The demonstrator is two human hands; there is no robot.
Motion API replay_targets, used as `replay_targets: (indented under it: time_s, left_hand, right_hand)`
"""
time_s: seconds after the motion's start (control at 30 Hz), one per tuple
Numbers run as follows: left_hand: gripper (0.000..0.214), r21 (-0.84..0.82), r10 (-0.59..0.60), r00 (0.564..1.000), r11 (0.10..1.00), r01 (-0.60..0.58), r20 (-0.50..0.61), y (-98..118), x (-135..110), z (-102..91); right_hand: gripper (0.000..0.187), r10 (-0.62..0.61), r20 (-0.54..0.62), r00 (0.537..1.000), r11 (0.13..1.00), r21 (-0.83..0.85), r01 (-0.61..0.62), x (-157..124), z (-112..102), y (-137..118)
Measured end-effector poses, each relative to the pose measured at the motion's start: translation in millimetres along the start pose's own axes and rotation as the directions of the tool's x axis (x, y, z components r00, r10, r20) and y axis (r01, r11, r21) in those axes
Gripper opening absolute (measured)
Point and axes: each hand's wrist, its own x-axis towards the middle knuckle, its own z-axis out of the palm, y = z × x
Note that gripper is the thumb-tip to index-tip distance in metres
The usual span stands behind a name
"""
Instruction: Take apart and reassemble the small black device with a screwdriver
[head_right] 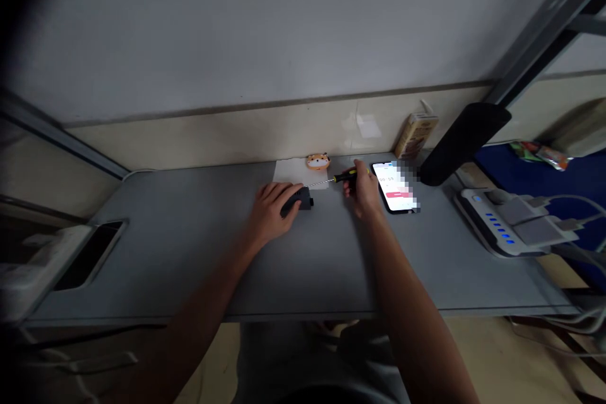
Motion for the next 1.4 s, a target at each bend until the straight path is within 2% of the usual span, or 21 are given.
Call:
replay_targets:
  time_s: [0.4, 0.6, 0.67, 0.73, 0.83, 0.9, 1.0, 1.1, 1.23, 1.4]
  left_hand:
    - [0.031, 0.017, 0.035, 0.999, 0.999, -0.035, -0.008, -2, 0, 1.7]
    - [0.034, 0.013, 0.027, 0.999, 1.0, -0.028, 0.042, 1, 0, -1.4]
    - [0.038, 0.006, 0.039, 0.998, 0.999, -0.039, 0.056, 4, -2, -1.8]
    - [0.043, -0.002, 0.051, 0.997, 0.999, -0.051, 0.055, 8, -5, -0.3]
    - [0.046, 0.006, 0.073, 0.997, 0.997, -0.074, 0.031, 16, -8, 2.9]
    - [0.046, 0.004, 0.079, 0.997, 0.997, -0.079, 0.004, 17, -8, 2.0]
    - [0.047, -0.049, 0.011, 0.999, 0.999, -0.012, -0.033, 9, -9, -7.9]
    - [0.045, -0.203, -0.089, 0.996, 0.975, 0.09, 0.012, -10, -14, -20.5]
    - [0.043, -0.449, -0.202, 0.97, 0.86, 0.242, 0.137, -30, -22, -21.8]
    - [0.036, -0.598, -0.276, 0.937, 0.721, 0.35, 0.216, -33, -24, -11.3]
  right_hand:
    - [0.034, 0.014, -0.027, 1.0, 1.0, 0.007, -0.014, 0, 1, -1]
    - [0.038, -0.076, -0.035, 0.996, 0.997, 0.001, 0.076, 2, 3, 2]
    - [0.039, -0.101, 0.004, 0.995, 0.994, -0.041, 0.101, -1, 9, 5]
    - [0.04, -0.134, 0.104, 0.985, 0.983, -0.108, 0.145, -5, 16, 9]
    - [0.043, -0.206, 0.273, 0.94, 0.947, -0.187, 0.262, -11, 25, 17]
    - [0.044, -0.246, 0.331, 0.911, 0.925, -0.2, 0.323, -13, 28, 21]
    - [0.045, -0.266, 0.37, 0.89, 0.908, -0.214, 0.361, -12, 28, 27]
    - [0.045, -0.262, 0.39, 0.883, 0.889, -0.258, 0.378, -10, 26, 31]
    - [0.047, -0.257, 0.425, 0.868, 0.871, -0.288, 0.398, -9, 25, 33]
    - [0.06, -0.239, 0.405, 0.882, 0.901, -0.246, 0.358, -7, 23, 32]
